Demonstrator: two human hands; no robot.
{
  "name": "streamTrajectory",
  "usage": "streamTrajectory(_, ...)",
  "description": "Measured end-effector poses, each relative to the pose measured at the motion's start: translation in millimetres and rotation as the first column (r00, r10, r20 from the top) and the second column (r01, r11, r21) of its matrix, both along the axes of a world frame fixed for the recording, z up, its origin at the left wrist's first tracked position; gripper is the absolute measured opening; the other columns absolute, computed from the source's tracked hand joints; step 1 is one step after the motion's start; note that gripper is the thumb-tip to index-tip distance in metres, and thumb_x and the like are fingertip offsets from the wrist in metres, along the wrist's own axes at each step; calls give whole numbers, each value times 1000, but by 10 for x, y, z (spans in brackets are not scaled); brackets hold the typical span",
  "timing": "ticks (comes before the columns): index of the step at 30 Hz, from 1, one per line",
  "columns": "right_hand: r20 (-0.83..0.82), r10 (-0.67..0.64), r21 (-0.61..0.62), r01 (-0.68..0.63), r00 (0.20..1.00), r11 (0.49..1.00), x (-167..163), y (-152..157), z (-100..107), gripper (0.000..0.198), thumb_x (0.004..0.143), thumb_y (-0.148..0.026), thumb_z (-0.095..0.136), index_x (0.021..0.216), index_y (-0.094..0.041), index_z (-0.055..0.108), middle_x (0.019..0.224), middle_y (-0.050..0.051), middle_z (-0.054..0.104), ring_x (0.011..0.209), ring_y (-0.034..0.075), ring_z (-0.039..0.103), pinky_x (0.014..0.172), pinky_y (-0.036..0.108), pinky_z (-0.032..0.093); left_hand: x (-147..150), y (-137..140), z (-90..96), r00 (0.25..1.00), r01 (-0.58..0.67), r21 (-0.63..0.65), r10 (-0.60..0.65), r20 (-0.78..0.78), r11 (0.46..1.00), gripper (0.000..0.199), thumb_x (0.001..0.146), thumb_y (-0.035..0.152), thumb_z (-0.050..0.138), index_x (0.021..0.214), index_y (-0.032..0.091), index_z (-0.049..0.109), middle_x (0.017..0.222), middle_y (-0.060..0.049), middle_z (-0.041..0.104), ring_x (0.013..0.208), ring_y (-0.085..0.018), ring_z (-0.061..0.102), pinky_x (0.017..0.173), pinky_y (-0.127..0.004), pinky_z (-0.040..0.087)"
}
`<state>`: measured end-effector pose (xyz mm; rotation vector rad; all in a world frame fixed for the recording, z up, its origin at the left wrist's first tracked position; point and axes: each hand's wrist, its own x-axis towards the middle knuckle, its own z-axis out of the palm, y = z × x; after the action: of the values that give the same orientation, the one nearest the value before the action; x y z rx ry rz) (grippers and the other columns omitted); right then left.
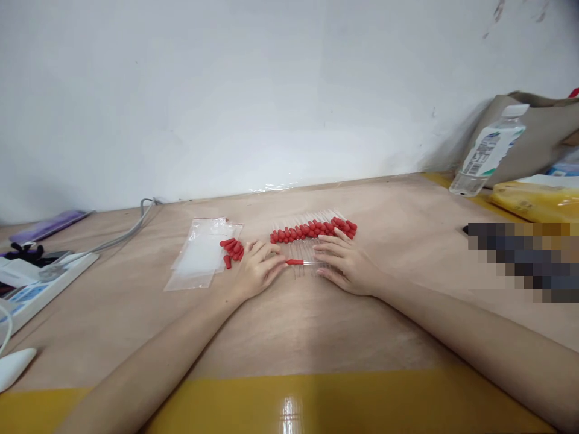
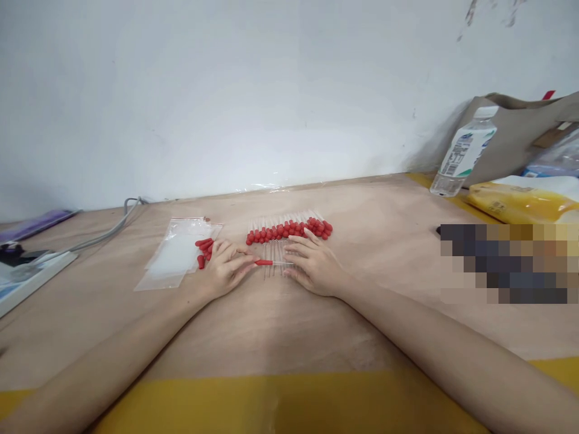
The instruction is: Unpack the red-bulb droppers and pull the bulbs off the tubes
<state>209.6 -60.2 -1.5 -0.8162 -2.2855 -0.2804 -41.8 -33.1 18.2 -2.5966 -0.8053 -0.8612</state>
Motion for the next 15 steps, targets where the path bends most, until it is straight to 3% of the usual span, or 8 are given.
streamTrajectory(4, -9, 20, 10, -20, 1000, 1000, -7, 9, -17, 18, 85, -25, 49, 93, -20, 64, 100, 5, 65, 112, 22, 49, 104, 53, 26, -5, -22, -35, 997, 58, -20, -57, 57, 998, 11, 82, 23, 55, 88, 21, 64, 88, -5, 62, 82, -17, 54, 74, -35, 38)
streamTrajectory(11, -44, 44, 16, -44, 998, 999, -26, -9, 2, 16, 84, -22, 49, 88, -19, 64, 92, 4, 66, 105, 21, 53, 102, 52, 30, 92, -27, -42, 973, 224, -219, -203, 114, 950, 26, 82, 21, 54, 108, 18, 56, 109, -9, 57, 106, -19, 50, 91, -37, 43)
streamTrajectory(15, -69, 72, 30, -70, 995, 997, -33, -11, 11, 16, 84, -21, 49, 89, -19, 64, 94, 6, 66, 101, 20, 55, 98, 48, 36, 178, 13, -79, 959, 276, -212, -255, 122, 938, 24, 83, 25, 54, 106, 19, 59, 108, -9, 60, 107, -21, 52, 91, -41, 45)
